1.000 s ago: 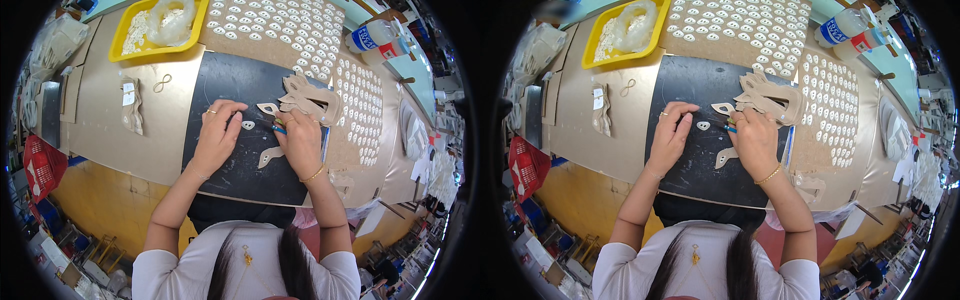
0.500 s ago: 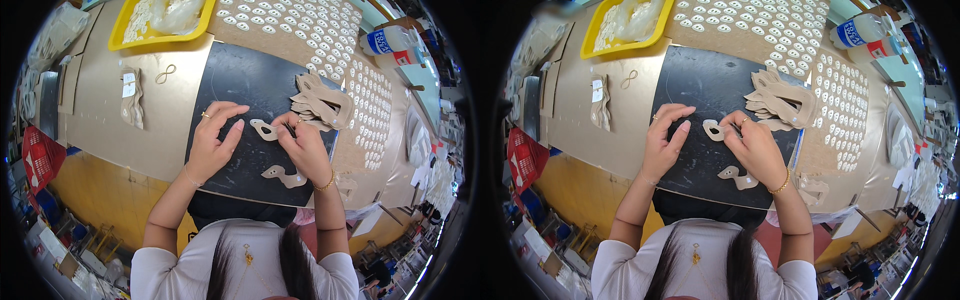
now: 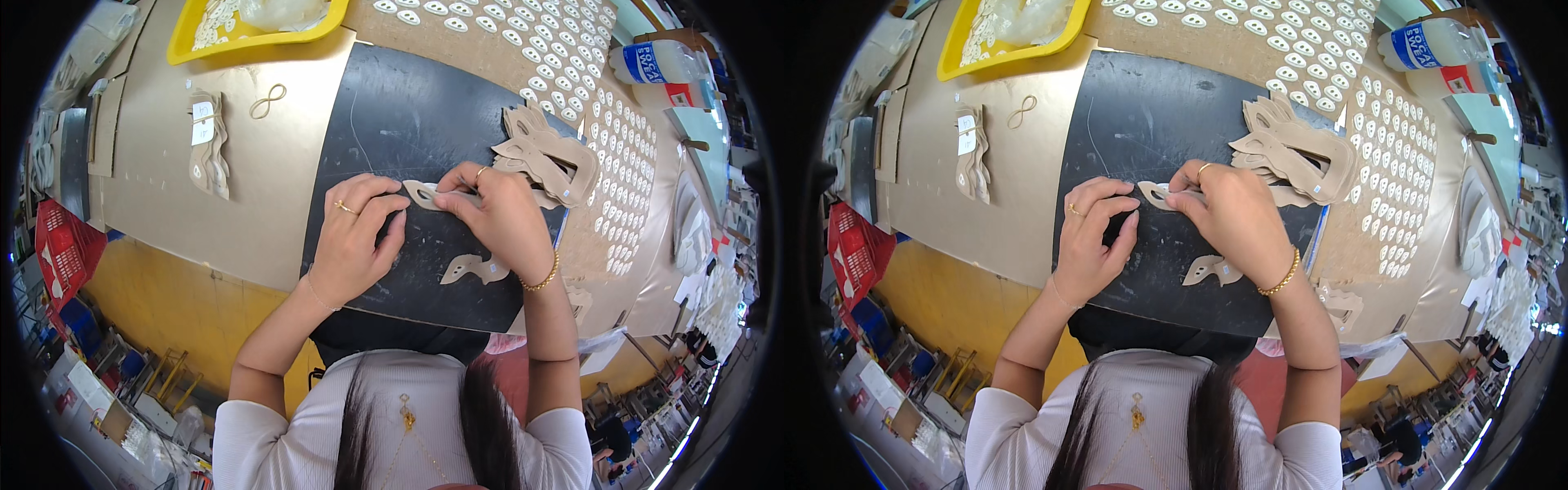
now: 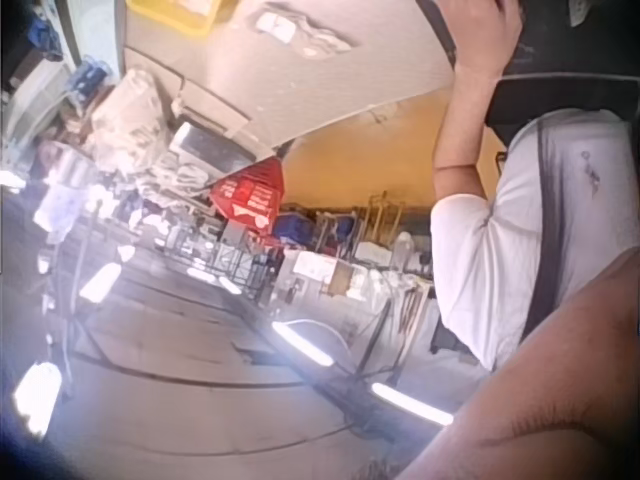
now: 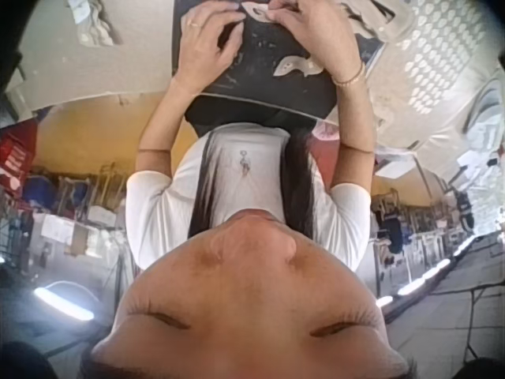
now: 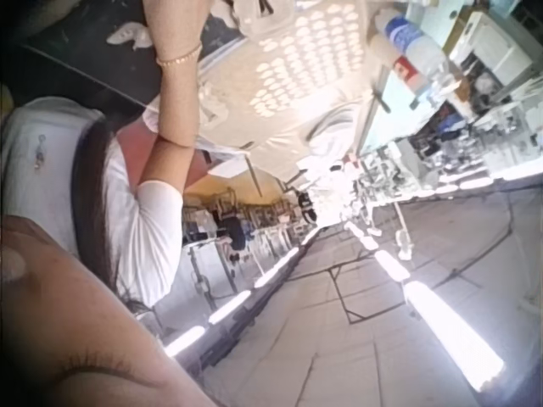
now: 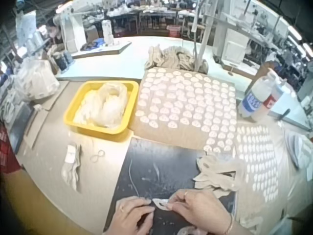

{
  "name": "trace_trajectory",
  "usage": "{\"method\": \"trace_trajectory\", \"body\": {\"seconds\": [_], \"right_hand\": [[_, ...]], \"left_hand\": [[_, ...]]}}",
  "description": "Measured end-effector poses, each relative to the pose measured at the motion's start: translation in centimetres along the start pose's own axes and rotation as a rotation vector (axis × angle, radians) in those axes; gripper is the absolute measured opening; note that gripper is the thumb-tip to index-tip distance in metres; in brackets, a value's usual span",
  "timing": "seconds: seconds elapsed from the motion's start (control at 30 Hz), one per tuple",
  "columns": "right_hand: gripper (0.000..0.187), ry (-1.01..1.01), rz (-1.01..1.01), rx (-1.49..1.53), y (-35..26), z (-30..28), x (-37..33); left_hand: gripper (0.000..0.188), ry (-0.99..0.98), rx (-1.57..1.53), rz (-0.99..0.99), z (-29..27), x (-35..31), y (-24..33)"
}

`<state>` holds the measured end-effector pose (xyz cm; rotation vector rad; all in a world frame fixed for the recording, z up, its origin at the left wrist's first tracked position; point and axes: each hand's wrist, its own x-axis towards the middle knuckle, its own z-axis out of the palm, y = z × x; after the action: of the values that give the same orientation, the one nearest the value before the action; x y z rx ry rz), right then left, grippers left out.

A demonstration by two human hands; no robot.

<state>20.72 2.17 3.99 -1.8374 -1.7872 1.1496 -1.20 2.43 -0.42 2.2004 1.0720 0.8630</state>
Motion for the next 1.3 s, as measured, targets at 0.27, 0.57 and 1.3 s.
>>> {"method": "trace_trajectory", "body": {"seconds": [0.27, 0.57, 1.3], "right_hand": [[0.016, -0.057, -0.03, 0.024, 0.6, -1.2, 1.6], [0.019, -0.045, -0.107, -0.008, 1.0, -1.3, 2.0], [0.021, -0.107, -0.103, -0.037, 1.6, -1.6, 2.4]], "left_hand": [[0.033, -0.042, 0.113, 0.046, 0.4, 0.0, 0.0], [0.042, -0.097, 0.184, 0.082, 0.4, -0.2, 0.1], [0.039, -0.125, 0.368, 0.156, 0.7, 0.0, 0.9]]}}
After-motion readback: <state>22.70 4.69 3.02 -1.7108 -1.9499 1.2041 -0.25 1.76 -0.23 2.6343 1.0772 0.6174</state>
